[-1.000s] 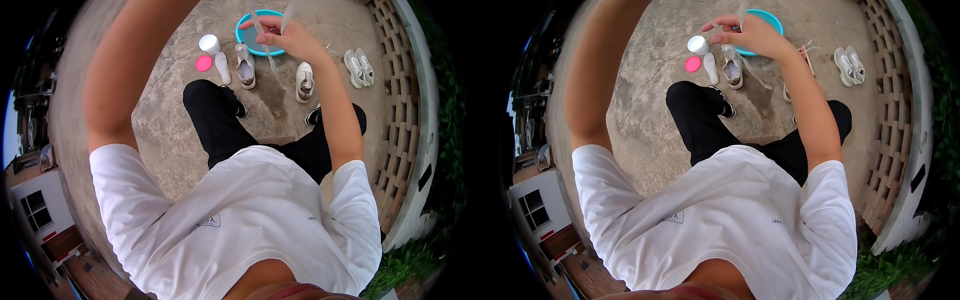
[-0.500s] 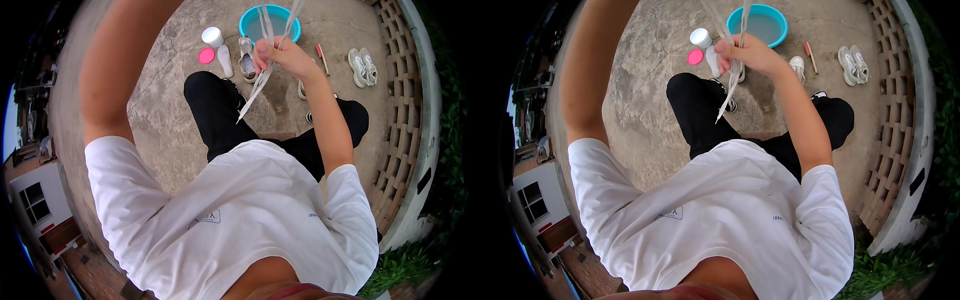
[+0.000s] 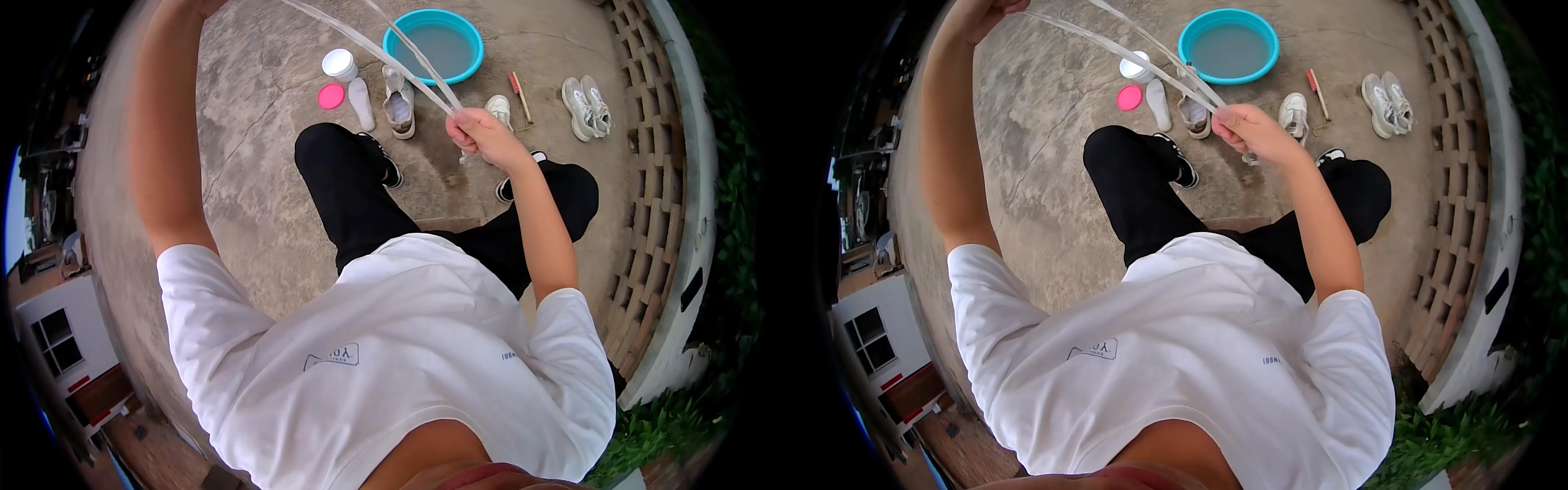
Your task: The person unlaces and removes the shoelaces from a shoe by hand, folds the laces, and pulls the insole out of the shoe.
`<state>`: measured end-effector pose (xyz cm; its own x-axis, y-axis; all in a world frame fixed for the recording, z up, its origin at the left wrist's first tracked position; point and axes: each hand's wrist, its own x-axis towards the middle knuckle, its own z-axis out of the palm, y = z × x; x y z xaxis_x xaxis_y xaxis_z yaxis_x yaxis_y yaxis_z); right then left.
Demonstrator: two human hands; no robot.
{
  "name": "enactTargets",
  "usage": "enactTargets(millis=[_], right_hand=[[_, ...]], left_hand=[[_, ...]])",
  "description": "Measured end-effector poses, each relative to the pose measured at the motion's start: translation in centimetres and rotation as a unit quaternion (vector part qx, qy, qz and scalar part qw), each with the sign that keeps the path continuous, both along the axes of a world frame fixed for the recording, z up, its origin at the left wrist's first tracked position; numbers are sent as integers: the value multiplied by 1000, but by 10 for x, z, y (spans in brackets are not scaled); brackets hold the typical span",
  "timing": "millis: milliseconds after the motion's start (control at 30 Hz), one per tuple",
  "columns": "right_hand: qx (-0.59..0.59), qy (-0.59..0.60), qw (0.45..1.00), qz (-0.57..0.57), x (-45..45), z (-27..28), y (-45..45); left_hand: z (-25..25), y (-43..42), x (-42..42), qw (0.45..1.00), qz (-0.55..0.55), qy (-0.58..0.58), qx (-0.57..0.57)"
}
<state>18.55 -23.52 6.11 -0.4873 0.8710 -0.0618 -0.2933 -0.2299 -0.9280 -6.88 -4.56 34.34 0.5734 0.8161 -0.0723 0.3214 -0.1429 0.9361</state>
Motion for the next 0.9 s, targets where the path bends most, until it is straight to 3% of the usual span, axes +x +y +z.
enactTargets(millis=[67,200,433,633,700,833,900], right_hand=[[-18,-5,1000,-8,14,4,-4],[-24,-144,989,9,46,18,-6],[9,-306,951,43,80,65,9],[35,-367,927,72,83,90,20],[38,-383,920,73,84,92,21],[25,-418,907,48,85,96,23],[36,-425,904,40,80,99,22]], left_hand=[[-25,16,-31,1000,13,-1,-2],[-84,27,-85,997,67,-33,6],[-182,26,-144,989,124,73,-11],[-206,17,-156,964,168,171,119],[-204,11,-159,945,150,203,206],[-193,-8,-156,907,174,268,275],[-193,-10,-156,860,145,402,277]])
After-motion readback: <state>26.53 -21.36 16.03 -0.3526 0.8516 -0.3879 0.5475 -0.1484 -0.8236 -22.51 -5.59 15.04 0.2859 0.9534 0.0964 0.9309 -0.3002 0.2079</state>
